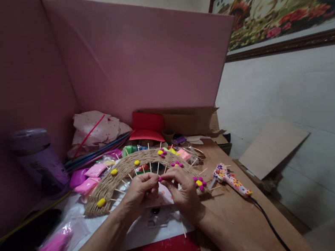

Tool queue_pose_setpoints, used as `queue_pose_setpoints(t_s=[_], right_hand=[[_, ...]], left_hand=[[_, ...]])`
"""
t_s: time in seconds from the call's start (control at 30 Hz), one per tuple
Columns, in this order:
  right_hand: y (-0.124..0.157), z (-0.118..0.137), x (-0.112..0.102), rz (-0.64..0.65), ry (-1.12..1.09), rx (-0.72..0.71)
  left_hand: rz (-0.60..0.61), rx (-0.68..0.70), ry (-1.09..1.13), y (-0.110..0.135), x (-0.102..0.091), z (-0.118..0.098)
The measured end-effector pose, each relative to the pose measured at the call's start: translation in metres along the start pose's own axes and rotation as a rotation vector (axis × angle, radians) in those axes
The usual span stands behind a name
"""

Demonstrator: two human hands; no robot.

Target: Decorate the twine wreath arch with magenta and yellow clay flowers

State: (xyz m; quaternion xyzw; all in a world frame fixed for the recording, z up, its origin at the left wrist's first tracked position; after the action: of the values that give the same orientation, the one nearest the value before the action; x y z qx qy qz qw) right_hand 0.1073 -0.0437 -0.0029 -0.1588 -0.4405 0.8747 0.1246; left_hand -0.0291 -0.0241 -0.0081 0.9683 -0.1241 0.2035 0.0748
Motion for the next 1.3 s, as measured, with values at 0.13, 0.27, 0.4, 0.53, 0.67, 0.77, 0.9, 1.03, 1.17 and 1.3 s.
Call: queue_pose_setpoints(t_s=[0.13, 0.27, 0.4, 0.53, 0.67, 0.77, 0.9, 1.03, 1.17, 1.3], right_hand=[[-0.0003, -0.0006, -0.0008, -0.026, 0.002, -0.012], [-0.0005, -0.0011, -0.0020, -0.034, 0.049, 0.005], [-0.0003, -0.0018, -0.0018, -0.027, 0.043, 0.039], [0.0002, -0.0019, -0.0022, -0.054, 0.053, 0.039], [0.0009, -0.0029, -0.0013, -0.033, 0.070, 0.076], [0.0009, -0.0021, -0.0004, -0.025, 0.041, 0.066], [0.0000, -0.0011, -0.0006, -0.039, 0.037, 0.060], [-0.0005, -0.0006, -0.0010, -0.035, 0.055, 0.056], [-0.0006, 0.0000, -0.0009, -0.025, 0.039, 0.036], [-0.0007, -0.0010, -0.0008, -0.016, 0.036, 0.046]], left_hand=[[-0.009, 0.020, -0.025, -0.0001, 0.0015, 0.0001], [-0.017, 0.019, -0.033, 0.0001, 0.0026, -0.0005], [-0.029, 0.026, -0.044, -0.0007, 0.0018, -0.0006], [-0.003, 0.036, -0.045, -0.0019, 0.0013, 0.0008], [-0.015, 0.030, -0.030, -0.0016, 0.0012, 0.0015], [0.004, 0.027, -0.015, -0.0003, 0.0016, 0.0013], [0.023, 0.024, -0.007, 0.0009, 0.0019, 0.0016], [0.011, 0.025, 0.006, -0.0001, 0.0015, 0.0016], [0.019, 0.042, -0.006, -0.0014, 0.0008, 0.0020], [0.021, 0.042, 0.008, -0.0014, 0.0001, 0.0029]])
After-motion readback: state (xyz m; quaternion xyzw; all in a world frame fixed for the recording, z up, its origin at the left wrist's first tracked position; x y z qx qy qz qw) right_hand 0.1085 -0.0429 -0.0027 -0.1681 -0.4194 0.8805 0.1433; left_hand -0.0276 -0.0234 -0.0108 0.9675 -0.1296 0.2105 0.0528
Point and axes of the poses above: each hand's wrist, its own y-axis away from the middle knuckle, its own x-axis out of the palm, z = x × y, the point moved 2 cm from there along -y, towards the middle knuckle, and after that the axes turned 10 degrees about -z, right-handed, at the moved point
